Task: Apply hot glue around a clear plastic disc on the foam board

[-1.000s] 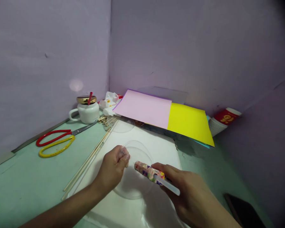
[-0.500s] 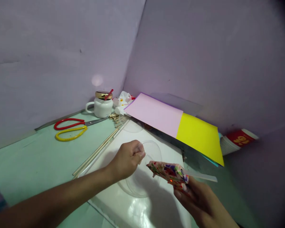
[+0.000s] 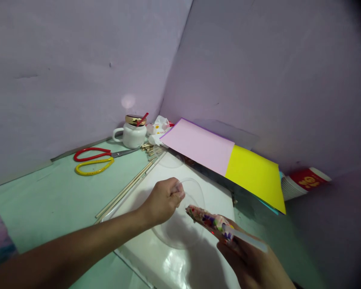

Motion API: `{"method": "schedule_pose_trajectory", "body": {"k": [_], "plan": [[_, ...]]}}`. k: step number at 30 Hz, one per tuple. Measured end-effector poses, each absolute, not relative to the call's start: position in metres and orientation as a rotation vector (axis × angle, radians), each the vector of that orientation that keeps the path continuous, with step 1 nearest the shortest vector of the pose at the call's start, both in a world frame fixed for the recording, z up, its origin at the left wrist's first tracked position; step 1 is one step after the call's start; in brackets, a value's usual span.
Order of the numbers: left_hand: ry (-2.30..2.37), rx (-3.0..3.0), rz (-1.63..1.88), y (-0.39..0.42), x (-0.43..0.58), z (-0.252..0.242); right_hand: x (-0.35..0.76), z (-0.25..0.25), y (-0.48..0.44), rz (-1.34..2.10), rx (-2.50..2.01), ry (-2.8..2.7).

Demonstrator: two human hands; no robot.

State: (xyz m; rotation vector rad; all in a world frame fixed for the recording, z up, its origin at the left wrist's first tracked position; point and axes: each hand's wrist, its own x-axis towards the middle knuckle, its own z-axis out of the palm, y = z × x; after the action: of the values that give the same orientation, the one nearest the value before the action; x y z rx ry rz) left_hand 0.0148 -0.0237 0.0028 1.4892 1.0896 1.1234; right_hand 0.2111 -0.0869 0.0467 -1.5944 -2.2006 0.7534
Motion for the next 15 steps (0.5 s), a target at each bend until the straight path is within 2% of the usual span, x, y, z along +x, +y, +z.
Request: {"method": "schedule_pose_trajectory", "body": {"k": [7, 15], "plan": [[1.061, 1.477, 1.115, -0.022, 0.0143, 0.0024, 0.2163, 0.0473, -0.0863, 0.695, -1.567, -2.249], [1.021, 1.438, 1.106, -0.0248, 0.0129, 0.0012, 0.2163, 0.0451, -0.0815, 0.868, -1.427, -2.2]]}}
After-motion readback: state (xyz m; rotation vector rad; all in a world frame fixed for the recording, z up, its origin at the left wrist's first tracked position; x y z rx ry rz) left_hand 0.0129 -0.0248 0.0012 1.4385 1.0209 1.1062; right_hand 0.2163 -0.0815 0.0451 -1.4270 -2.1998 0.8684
